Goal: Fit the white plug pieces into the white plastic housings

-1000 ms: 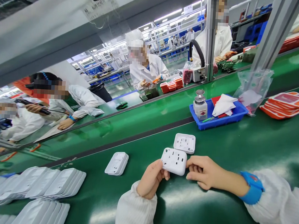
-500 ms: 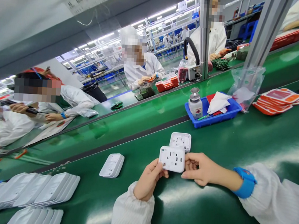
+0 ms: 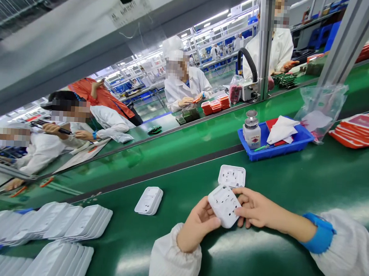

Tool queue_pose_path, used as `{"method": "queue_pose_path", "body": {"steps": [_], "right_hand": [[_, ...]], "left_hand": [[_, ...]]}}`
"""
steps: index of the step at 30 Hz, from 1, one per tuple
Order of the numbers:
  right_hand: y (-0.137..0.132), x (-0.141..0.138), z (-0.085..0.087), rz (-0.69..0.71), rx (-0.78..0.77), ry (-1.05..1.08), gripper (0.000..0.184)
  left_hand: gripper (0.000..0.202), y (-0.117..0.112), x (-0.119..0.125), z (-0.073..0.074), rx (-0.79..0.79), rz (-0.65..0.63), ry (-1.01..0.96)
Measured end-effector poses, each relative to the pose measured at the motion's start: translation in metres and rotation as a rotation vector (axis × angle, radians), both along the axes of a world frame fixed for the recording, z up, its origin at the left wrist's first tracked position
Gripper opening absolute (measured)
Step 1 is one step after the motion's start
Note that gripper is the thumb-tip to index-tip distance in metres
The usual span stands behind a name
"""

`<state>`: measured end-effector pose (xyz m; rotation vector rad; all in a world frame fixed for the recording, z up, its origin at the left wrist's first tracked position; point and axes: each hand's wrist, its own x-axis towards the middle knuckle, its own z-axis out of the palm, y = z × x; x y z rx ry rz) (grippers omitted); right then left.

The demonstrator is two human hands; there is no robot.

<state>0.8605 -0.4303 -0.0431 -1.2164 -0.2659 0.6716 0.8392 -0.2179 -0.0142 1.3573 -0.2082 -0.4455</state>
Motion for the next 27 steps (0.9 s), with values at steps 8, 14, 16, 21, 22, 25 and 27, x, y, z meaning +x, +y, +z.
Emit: {"method": "queue_pose_path", "body": {"steps": [8,14,16,21,22,25,27], "right_hand": [[-0.001,-0.002,-0.003,0.041,-0.082,-0.116,0.065],[-0.003,-0.006,0.005,0.062,-0.215,-0.123,0.054],[-0.004,-0.006,0.007,0.093,-0.24,-0.127,0.05],[-0.003,-0.007,0.009,0.105,-0.244,-0.092,0.05],[-0.003,-0.008,0.009,0.1,-0.238,-0.101,0.049],[-0.003,-0.009,0.01,0.072,-0.241,-0.149,0.044],[-0.003,-0.009,0.011,0.049,-0.261,-0.173,0.042]], "left_hand": [[0.043,-0.01,-0.01,0.003,0.216,0.092,-0.126],[0.013,0.03,0.009,0.01,0.801,0.6,-0.743],[0.015,0.055,0.013,0.016,0.938,0.736,-0.961],[0.018,0.112,0.015,0.021,1.34,1.109,-1.08],[0.02,0.121,0.015,0.019,1.413,1.15,-1.047],[0.023,0.138,0.012,0.012,1.577,1.184,-0.913],[0.02,0.144,0.01,0.009,1.642,1.158,-0.812]]}}
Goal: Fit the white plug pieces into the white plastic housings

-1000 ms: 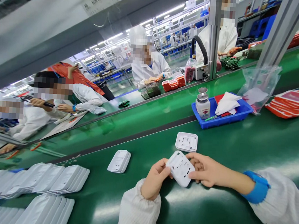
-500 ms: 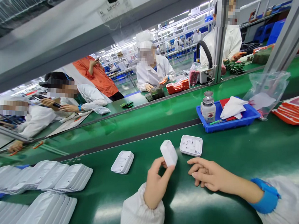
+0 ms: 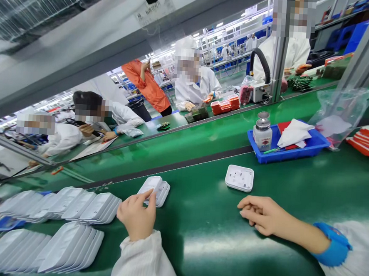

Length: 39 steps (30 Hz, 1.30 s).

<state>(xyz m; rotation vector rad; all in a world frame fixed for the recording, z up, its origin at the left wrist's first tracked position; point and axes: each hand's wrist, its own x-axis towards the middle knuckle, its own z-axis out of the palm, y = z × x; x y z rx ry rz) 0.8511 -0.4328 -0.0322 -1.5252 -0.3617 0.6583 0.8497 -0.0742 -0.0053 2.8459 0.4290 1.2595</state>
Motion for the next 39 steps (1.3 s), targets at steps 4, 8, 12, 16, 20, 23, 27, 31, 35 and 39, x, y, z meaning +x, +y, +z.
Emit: {"method": "queue_pose_path", "body": {"steps": [4,8,12,16,20,23,27,31,35,39], "right_hand": [[0.0,0.0,0.0,-0.01,-0.035,-0.055,0.038],[-0.001,0.0,-0.003,-0.05,-0.094,-0.194,0.032],[-0.004,0.004,-0.006,-0.189,-0.175,-0.39,0.028],[-0.008,0.016,-0.011,-0.335,-0.184,-0.383,0.035],[-0.014,0.027,-0.014,-0.312,-0.262,-0.378,0.03],[-0.015,0.026,-0.013,-0.287,-0.28,-0.413,0.023],[-0.012,0.019,-0.008,-0.298,-0.257,-0.445,0.02],[-0.01,0.014,0.0,-0.356,-0.206,-0.477,0.021],[-0.006,0.011,0.001,-0.356,-0.042,-0.387,0.024],[-0.001,0.008,-0.003,-0.138,0.156,-0.036,0.038]], "left_hand": [[0.013,-0.001,-0.003,0.001,-0.061,0.054,0.155],[0.016,-0.007,-0.004,0.005,-0.116,0.066,0.282],[0.022,-0.011,-0.002,0.007,-0.118,0.105,0.4],[0.028,-0.006,-0.001,0.005,-0.127,0.124,0.492],[0.035,0.0,-0.002,0.003,-0.145,0.164,0.505],[0.039,-0.001,-0.002,0.002,-0.131,0.159,0.35],[0.045,-0.007,0.0,0.0,-0.121,0.042,0.029],[0.041,-0.023,0.006,-0.004,-0.08,-0.163,-0.12],[0.03,-0.052,0.005,-0.007,-0.117,-0.399,-0.09],[0.042,-0.088,-0.007,-0.01,-0.282,-0.836,0.214]]}}
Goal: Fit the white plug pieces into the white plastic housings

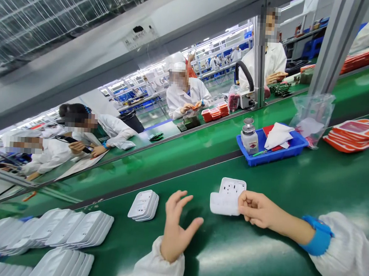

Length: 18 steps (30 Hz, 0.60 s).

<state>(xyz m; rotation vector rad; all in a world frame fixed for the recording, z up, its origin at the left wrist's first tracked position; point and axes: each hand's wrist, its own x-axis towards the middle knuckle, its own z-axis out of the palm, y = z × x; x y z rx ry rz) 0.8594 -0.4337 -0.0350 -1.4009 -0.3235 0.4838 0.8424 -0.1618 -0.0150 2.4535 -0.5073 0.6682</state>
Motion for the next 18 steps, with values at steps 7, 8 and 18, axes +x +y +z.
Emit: {"method": "queue_pose_path", "body": {"steps": [7,8,18], "right_hand": [[-0.004,-0.004,0.009,0.087,0.096,0.082,0.046],[-0.004,-0.004,0.01,0.11,0.107,0.082,0.045],[-0.001,-0.003,0.001,0.241,0.047,0.139,0.044]], "left_hand": [[0.068,-0.035,-0.018,-0.01,-0.175,-0.263,0.285],[0.067,-0.036,-0.018,-0.011,-0.176,-0.249,0.272],[0.031,-0.037,-0.015,-0.001,-0.105,-0.259,0.339]]}}
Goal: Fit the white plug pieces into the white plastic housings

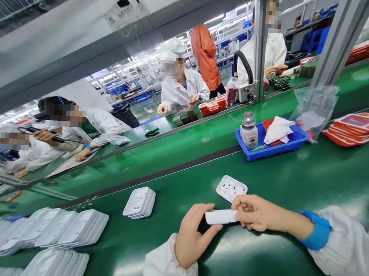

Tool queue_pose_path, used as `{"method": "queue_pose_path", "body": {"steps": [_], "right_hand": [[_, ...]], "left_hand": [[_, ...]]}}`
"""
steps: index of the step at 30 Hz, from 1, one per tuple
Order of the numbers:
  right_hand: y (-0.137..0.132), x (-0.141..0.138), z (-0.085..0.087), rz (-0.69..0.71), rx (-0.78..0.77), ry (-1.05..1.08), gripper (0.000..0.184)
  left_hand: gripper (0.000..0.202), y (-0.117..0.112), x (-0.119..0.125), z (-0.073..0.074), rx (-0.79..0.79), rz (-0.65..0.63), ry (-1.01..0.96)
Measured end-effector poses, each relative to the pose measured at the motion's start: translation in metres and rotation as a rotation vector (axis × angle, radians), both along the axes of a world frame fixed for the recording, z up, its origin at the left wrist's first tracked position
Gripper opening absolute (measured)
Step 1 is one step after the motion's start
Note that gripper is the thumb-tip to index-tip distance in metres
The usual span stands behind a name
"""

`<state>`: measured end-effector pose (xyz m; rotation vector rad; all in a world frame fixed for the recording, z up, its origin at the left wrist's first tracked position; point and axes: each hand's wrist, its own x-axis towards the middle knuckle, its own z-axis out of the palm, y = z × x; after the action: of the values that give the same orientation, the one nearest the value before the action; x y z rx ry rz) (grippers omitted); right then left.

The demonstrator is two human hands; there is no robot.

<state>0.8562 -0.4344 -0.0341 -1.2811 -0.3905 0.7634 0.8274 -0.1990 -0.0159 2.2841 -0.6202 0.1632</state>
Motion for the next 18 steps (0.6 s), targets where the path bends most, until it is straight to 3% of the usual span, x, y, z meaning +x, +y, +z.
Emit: {"method": "queue_pose_path", "body": {"steps": [6,18], "right_hand": [[0.003,-0.005,-0.003,-0.01,-0.072,-0.035,0.038],[0.0,0.002,-0.017,-0.138,-0.331,-0.409,0.01]], "left_hand": [[0.031,0.001,-0.001,-0.003,0.037,0.055,-0.022],[0.031,0.001,-0.003,-0.003,0.028,0.009,-0.03]]}}
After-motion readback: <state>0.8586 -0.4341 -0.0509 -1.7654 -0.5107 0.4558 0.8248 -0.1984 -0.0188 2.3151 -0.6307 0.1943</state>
